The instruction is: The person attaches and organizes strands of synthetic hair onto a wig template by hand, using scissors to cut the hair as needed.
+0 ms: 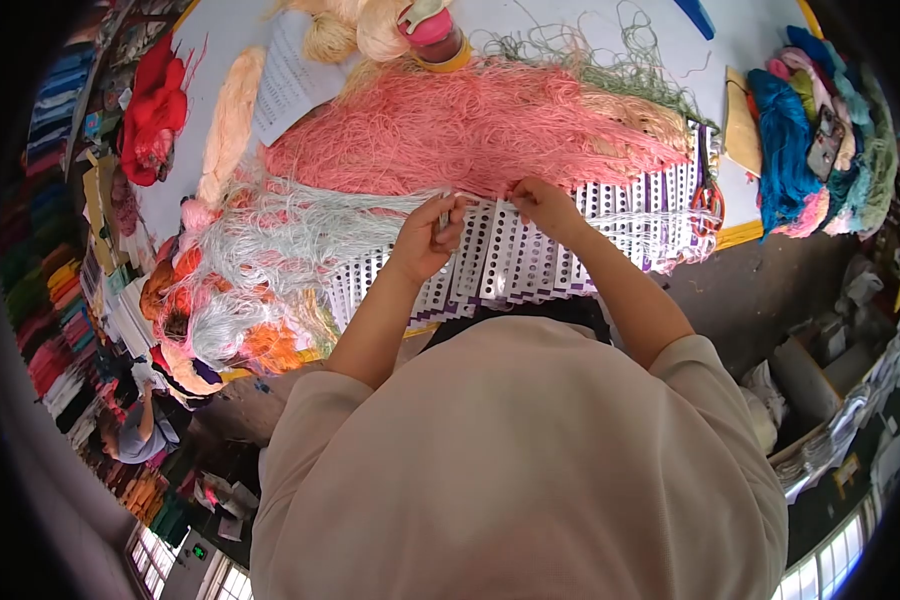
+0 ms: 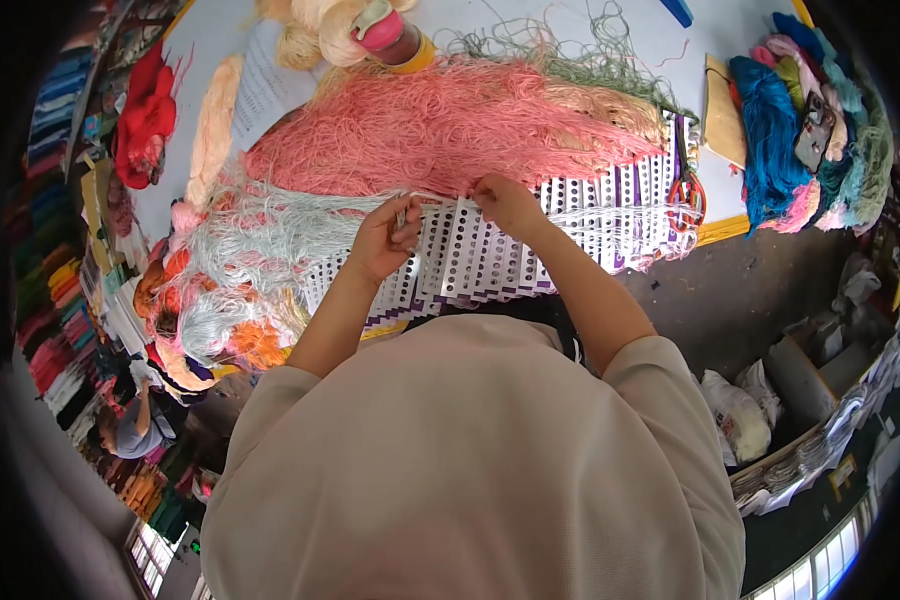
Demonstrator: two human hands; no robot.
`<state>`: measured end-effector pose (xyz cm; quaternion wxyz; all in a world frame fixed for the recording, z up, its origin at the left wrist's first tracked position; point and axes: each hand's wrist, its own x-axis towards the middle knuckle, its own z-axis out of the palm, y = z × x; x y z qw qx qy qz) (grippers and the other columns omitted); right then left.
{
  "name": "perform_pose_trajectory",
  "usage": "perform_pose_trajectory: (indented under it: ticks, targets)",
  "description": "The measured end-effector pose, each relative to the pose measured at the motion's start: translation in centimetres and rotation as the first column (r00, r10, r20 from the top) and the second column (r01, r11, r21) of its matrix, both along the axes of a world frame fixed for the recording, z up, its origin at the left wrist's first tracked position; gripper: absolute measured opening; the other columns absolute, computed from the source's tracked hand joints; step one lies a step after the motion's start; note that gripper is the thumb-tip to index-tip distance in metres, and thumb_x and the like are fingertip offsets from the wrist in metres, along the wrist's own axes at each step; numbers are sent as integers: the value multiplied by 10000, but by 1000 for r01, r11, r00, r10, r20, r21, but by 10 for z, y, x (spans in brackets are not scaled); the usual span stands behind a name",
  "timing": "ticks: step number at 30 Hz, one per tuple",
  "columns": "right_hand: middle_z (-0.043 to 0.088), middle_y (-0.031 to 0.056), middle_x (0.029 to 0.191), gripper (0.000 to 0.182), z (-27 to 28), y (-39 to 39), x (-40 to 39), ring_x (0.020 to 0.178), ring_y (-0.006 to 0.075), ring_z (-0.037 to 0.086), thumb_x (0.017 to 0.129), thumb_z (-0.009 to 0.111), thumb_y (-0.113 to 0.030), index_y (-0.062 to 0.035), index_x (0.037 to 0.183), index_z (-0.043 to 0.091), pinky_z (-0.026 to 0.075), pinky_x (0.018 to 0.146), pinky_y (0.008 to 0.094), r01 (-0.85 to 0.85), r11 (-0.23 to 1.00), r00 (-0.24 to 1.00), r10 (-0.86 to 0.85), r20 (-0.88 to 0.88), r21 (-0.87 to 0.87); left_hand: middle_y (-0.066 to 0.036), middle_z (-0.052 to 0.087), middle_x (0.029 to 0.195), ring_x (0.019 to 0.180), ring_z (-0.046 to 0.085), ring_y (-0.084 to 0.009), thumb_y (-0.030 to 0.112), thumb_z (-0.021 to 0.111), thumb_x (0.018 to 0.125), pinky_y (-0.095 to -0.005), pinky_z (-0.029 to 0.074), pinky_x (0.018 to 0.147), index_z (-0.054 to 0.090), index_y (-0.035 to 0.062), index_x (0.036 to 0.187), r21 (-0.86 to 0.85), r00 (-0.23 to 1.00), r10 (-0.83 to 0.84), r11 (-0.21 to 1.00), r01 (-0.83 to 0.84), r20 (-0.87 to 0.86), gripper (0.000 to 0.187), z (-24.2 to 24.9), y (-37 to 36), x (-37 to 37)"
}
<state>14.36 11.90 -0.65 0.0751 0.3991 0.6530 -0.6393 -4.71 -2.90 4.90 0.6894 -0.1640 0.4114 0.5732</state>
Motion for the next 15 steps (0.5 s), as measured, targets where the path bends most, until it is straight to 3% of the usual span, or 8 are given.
perform_pose_trajectory:
  ticks: [3, 7, 9, 10, 11, 13, 14, 15]
  targets:
    - [638, 71, 759, 188, 0, -2, -1, 666, 151, 629, 891, 619, -172, -29, 1013, 601, 494, 617, 307, 32, 999, 999, -32, -12, -20, -20, 625, 796, 475, 369, -39, 171, 570, 908, -177, 264, 412, 595, 60, 1000, -18, 999, -40, 999, 40, -1, 146, 5, 6, 4]
    - [647, 69, 785, 233, 24, -6, -12, 667, 156, 635, 857, 660, -167, -13, 1023, 604, 504, 622, 304, 116, 987, 992, -120, -29, -114, -80, 695, 853, 429, 355, -39, 107, 531, 859, -197, 260, 387, 628, 55, 1001, 11, 916, -359, 930, 367, -177, 180, 15, 28, 27]
    - [655, 79, 833, 267, 55, 5, -20, 701, 168, 645, 817, 689, -155, 3, 1018, 613, 511, 654, 297, 5, 989, 1000, -6, -6, -151, -76, 696, 812, 431, 369, -32, 108, 543, 823, -220, 257, 393, 665, 72, 895, -161, 667, -588, 793, 588, -457, 147, 2, 34, 39]
    - [655, 79, 833, 267, 49, 5, -19, 701, 168, 645, 817, 689, -155, 3, 1018, 613, 511, 654, 297, 4, 989, 1000, -5, -5, -146, -60, 690, 780, 492, 454, -75, 109, 560, 842, -250, 329, 444, 691, 56, 987, -250, 557, -649, 738, 627, -518, 202, -10, 34, 42]
    - [644, 72, 845, 219, 35, 5, -17, 696, 154, 621, 831, 666, -127, -13, 1011, 615, 496, 655, 284, 31, 978, 994, -51, -92, -207, -60, 690, 780, 492, 454, -75, 109, 560, 842, -250, 329, 444, 691, 56, 987, -246, 557, -646, 739, 627, -521, 202, -20, 32, 41]
    - [634, 65, 857, 176, 14, 8, -12, 692, 139, 598, 844, 642, -99, -29, 1003, 617, 482, 656, 271, 49, 963, 979, -99, -177, -265, -37, 673, 763, 579, 546, -133, 134, 587, 848, -317, 428, 533, 673, 13, 960, -490, -95, -553, 630, 602, -828, 186, -19, 34, 35]
    - [627, 69, 867, 168, 6, 9, -10, 734, 154, 603, 831, 637, -87, -23, 985, 621, 486, 682, 283, -42, 998, 988, 34, -153, -47, -64, 714, 885, 793, 655, -280, 196, 619, 872, -457, 449, 707, 632, -60, 908, -531, -102, -577, 650, 543, -810, 259, -11, 31, 28]
    - [621, 72, 878, 161, -4, 9, -7, 776, 168, 607, 817, 632, -76, -17, 967, 625, 490, 708, 295, -139, 976, 982, 158, -103, 169, -58, 700, 855, 739, 638, -245, 210, 617, 887, -418, 458, 665, 629, -46, 886, -448, 58, -533, 760, 472, -844, 256, -21, 21, 18]
